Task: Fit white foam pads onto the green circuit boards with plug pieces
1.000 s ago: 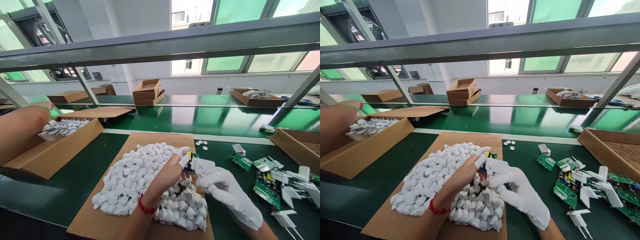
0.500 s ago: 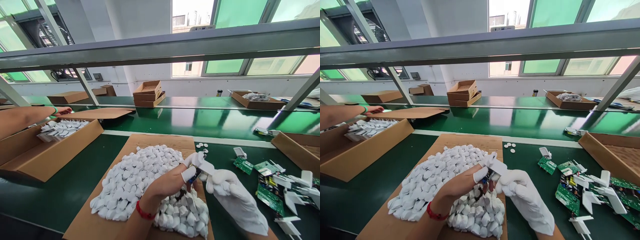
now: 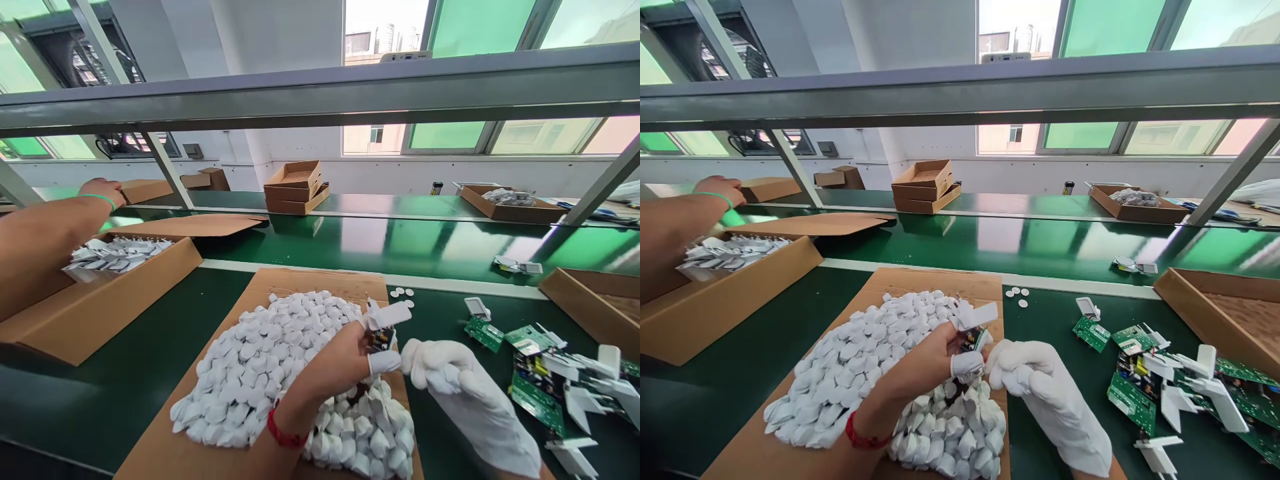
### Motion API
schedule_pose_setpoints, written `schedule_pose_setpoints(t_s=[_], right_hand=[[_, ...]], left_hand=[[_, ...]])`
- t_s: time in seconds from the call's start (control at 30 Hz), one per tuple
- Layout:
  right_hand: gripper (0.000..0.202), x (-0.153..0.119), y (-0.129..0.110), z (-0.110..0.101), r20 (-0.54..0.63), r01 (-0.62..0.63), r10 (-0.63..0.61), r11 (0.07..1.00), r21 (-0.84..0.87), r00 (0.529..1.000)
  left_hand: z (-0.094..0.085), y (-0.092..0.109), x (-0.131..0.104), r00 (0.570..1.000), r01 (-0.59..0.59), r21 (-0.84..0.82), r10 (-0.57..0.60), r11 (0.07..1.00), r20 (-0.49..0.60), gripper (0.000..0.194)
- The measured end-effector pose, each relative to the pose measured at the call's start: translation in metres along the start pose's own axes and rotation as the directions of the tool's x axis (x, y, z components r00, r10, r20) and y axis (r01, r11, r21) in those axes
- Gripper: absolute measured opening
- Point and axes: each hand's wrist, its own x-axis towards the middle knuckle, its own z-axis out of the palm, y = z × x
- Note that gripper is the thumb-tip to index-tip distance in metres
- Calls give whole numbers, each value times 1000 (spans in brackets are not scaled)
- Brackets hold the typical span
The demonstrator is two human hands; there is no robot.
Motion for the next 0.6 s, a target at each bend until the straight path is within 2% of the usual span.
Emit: schedule_pose_setpoints(t_s=[0.03, 0.07, 0.1, 0.13, 0.17, 0.2, 0.27, 0.33, 0.4, 0.47, 0.53, 0.6], right_hand=[[24, -1, -1, -2, 8, -10, 10, 1000, -16, 1000], [25, -3, -2, -4, 16, -24, 24, 999, -24, 1000], [25, -4, -3, -5, 17, -56, 56, 998, -28, 998], [27, -6, -3, -5, 15, -100, 100, 995, -32, 995], [29, -6, -2, -5, 9, -148, 148, 988, -37, 989], [34, -6, -1, -4, -4, -190, 190, 981, -43, 982], [43, -2, 1, 1, -51, -247, 244, 967, -62, 969], [45, 5, 1, 7, -169, -258, 242, 963, -77, 955], [40, 14, 0, 11, -328, -250, 214, 966, -71, 920], [35, 20, -2, 12, -440, -239, 191, 969, -57, 878], [32, 22, -3, 9, -476, -242, 176, 967, -82, 862], [31, 21, -3, 3, -518, -219, 102, 961, -169, 849]], left_hand=[[0, -1, 2, 991, 3, 71, 7, 997, -133, 54], [0, -2, 3, 957, 31, 195, 28, 980, -289, 58], [0, -3, 4, 904, 89, 338, 67, 937, -422, 62], [0, -4, 4, 851, 161, 463, 114, 872, -512, 65], [-1, -4, 4, 818, 223, 556, 157, 801, -554, 67], [-1, -4, 3, 811, 252, 620, 187, 743, -555, 69], [-2, -6, 2, 849, 225, 696, 213, 682, -483, 73], [-2, -7, 1, 884, 151, 734, 243, 662, -400, 76], [-2, -8, 0, 895, 66, 729, 283, 681, -345, 74], [-1, -9, 0, 904, 9, 696, 292, 718, -313, 72], [-1, -8, 0, 920, 10, 681, 260, 733, -293, 70], [-1, -7, 0, 932, 35, 679, 220, 734, -286, 70]])
